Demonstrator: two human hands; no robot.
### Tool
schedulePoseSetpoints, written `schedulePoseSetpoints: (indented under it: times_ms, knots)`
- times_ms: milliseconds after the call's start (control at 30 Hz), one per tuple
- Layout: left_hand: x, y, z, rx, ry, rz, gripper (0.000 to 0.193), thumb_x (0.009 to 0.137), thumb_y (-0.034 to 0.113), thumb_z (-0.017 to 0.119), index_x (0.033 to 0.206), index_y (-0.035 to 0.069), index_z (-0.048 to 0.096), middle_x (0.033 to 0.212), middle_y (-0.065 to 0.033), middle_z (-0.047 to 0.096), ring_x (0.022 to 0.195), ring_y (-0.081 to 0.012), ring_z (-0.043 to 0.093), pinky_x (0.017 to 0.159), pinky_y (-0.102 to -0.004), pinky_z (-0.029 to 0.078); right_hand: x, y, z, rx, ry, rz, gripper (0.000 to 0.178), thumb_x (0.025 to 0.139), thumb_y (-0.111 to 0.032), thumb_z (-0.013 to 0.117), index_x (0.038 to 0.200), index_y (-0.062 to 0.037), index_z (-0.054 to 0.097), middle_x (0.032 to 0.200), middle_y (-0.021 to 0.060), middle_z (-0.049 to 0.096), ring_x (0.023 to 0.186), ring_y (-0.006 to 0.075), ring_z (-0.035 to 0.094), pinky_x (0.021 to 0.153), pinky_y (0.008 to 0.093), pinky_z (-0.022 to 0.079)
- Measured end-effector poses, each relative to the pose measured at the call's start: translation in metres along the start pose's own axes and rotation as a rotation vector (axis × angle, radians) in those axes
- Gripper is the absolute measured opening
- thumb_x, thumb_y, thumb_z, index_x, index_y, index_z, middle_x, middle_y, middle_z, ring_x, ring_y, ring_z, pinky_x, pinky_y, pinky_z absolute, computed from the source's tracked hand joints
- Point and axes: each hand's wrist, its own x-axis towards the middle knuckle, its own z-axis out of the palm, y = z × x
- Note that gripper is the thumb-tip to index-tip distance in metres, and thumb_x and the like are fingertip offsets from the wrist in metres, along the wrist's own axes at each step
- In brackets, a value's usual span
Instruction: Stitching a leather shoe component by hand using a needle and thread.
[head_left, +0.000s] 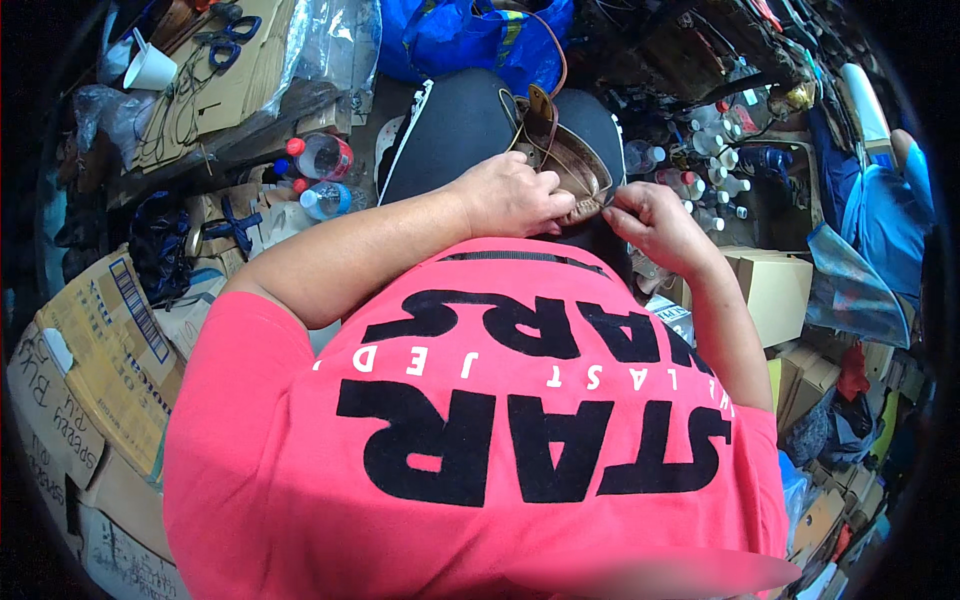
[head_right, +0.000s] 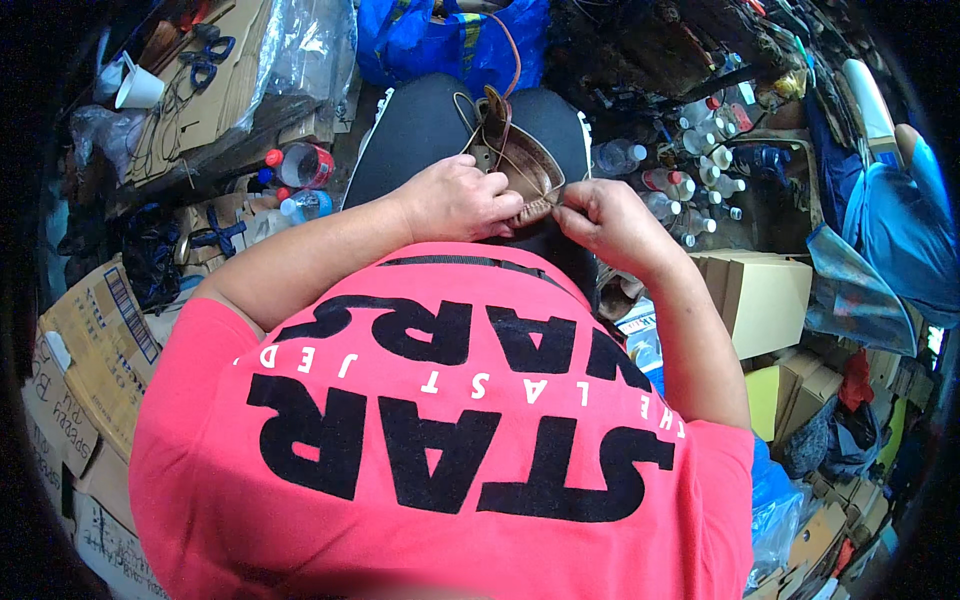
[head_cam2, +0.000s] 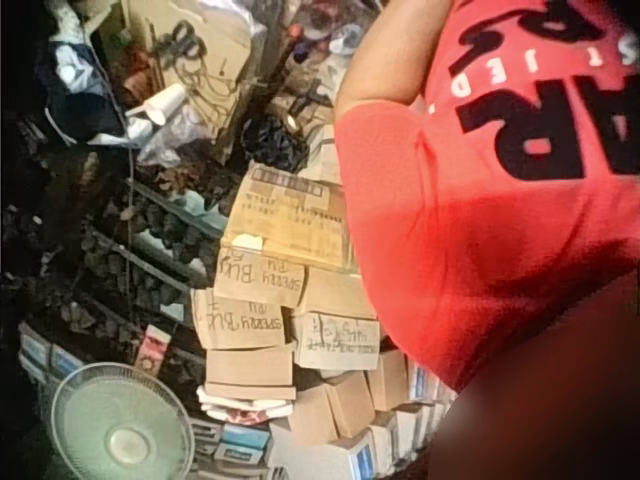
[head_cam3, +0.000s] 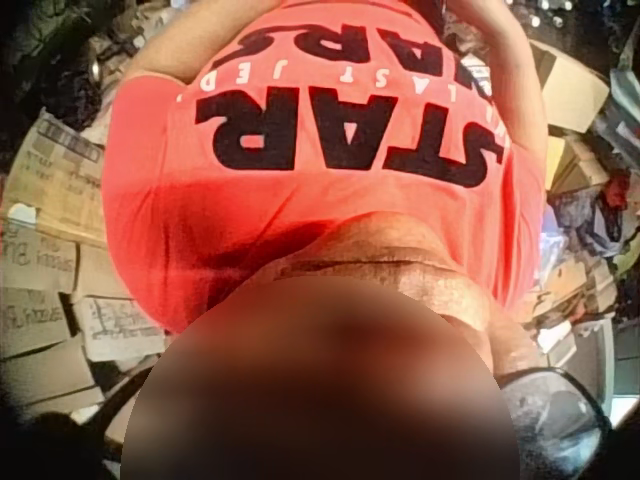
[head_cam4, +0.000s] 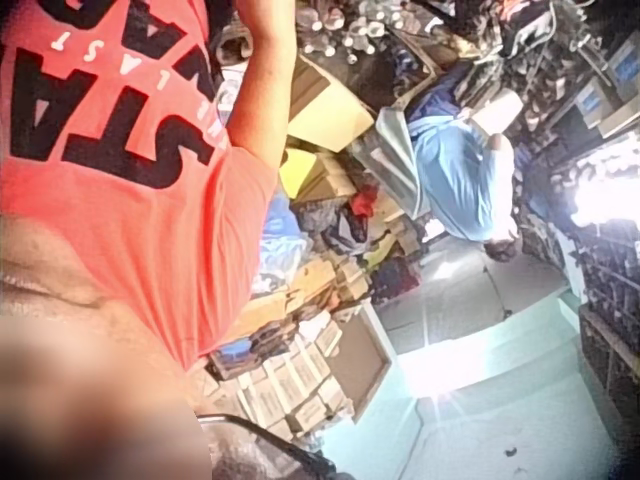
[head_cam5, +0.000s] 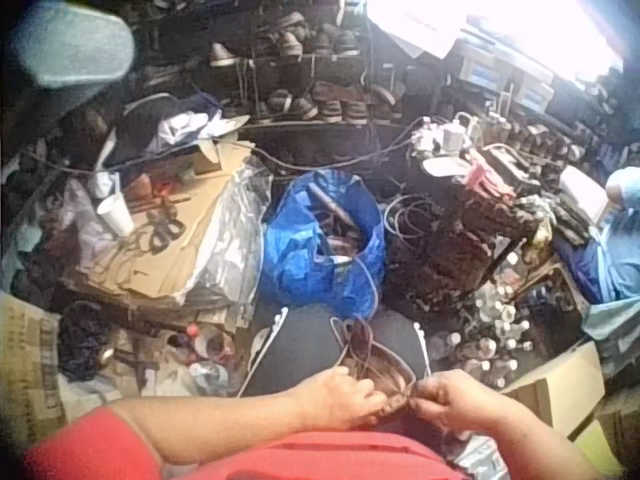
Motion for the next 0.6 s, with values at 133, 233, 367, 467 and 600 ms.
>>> schedulePoseSetpoints:
  times_ms: [133,233,367,467,600]
  knots:
    - [-0.002,-0.001,0.000,-0.010,-0.002,0.013,0.027,0.078,0.038,0.063,0.085,0.014,0.053,0.073,-0.0048,0.055,0.066,-0.0208,0.060,0.061,-0.0344,0.045,-0.014,-0.001,0.001,0.023,0.021,-0.032,0.028,0.085,-0.015,0.060,0.069,0.0030,0.045,0.062,0.0071,0.042,0.060,0.0140,0.040,0.054,0.0316,0.034]
    - [-0.004,-0.003,-0.007,-0.045,-0.021,0.012,0.026,0.078,0.037,0.064,0.085,0.013,0.055,0.073,-0.0058,0.056,0.067,-0.0227,0.060,0.061,-0.0358,0.045,-0.020,0.002,0.003,0.035,0.030,-0.049,0.031,0.085,-0.016,0.060,0.067,0.0023,0.043,0.062,0.0072,0.041,0.060,0.0148,0.040,0.054,0.0317,0.034]
    - [-0.005,-0.020,-0.023,-0.443,0.090,-0.122,0.024,0.081,0.031,0.065,0.086,0.008,0.060,0.076,-0.0097,0.059,0.071,-0.0276,0.061,0.065,-0.0386,0.047,-0.029,0.002,0.003,0.115,0.074,-0.015,0.031,0.084,-0.016,0.060,0.065,0.0010,0.043,0.060,0.0060,0.042,0.058,0.0136,0.040,0.052,0.0311,0.033]
    - [0.006,-0.031,-0.035,-0.632,0.209,-0.177,0.013,0.083,0.017,0.063,0.090,0.006,0.066,0.085,-0.0103,0.061,0.082,-0.0264,0.060,0.073,-0.0346,0.047,-0.053,0.002,-0.002,0.304,0.151,0.002,0.030,0.083,-0.015,0.062,0.063,-0.0011,0.044,0.059,0.0029,0.041,0.057,0.0112,0.040,0.051,0.0294,0.033]
    - [0.030,-0.041,-0.023,-0.708,0.126,-0.160,0.015,0.080,0.014,0.064,0.094,0.008,0.068,0.092,-0.0085,0.060,0.088,-0.0241,0.059,0.077,-0.0329,0.047,-0.074,-0.003,-0.027,0.494,0.271,0.084,0.013,0.083,-0.008,0.063,0.074,-0.0008,0.057,0.069,-0.0007,0.049,0.063,0.0072,0.043,0.053,0.0231,0.034]
